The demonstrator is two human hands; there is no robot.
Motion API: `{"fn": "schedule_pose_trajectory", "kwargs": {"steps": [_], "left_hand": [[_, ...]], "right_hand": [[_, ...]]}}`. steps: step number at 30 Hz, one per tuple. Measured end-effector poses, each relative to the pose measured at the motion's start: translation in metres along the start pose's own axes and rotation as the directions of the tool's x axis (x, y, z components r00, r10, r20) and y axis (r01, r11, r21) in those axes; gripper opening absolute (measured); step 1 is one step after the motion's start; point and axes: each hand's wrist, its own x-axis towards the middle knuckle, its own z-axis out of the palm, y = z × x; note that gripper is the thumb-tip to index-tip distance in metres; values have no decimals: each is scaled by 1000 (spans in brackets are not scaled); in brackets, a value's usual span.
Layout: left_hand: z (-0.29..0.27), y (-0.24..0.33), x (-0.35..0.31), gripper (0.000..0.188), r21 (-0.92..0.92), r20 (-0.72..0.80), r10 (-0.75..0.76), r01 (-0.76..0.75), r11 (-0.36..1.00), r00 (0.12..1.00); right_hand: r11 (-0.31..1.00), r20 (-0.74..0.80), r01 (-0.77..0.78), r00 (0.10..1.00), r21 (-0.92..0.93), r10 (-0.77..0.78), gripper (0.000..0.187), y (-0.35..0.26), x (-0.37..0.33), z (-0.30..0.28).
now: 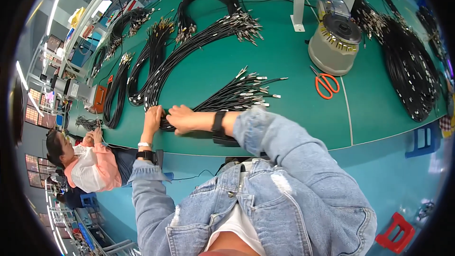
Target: The person gathers a bundle of cables, pulls out a single cable, and wraps yellow tape around its connector by hand. They then trim the excess tape using shears and place the cable back onto the table.
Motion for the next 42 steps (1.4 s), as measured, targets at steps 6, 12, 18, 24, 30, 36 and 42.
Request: {"fn": "schedule_pose_trajectory", "kwargs": {"steps": [6,12,18,24,30,36,42], "left_hand": [[6,93,-9,30,29,-36,350,-349,937,936],[49,141,-1,50,194,104,299,-314,929,949],[67,154,18,52,193,104,311,-326,926,945],[74,181,43,49,59,51,315,-318,946,948],[105,207,78,49,190,166,309,-338,922,936],[129,267,118,48,164,181,217,-247,955,959],[126,319,146,43,98,100,297,-306,947,950]], "right_hand": [[975,91,-83,990,-206,103,71,28,-92,-43],[963,88,-124,985,-238,149,67,56,-136,-71],[970,-74,-164,985,-178,153,60,67,-181,-108],[855,-230,-482,825,192,516,41,76,-279,-187],[621,-419,-766,514,169,748,33,113,-383,-192],[570,-530,-821,497,-30,687,26,140,-415,-199],[580,-443,-814,531,-30,722,22,149,-430,-211]]}}
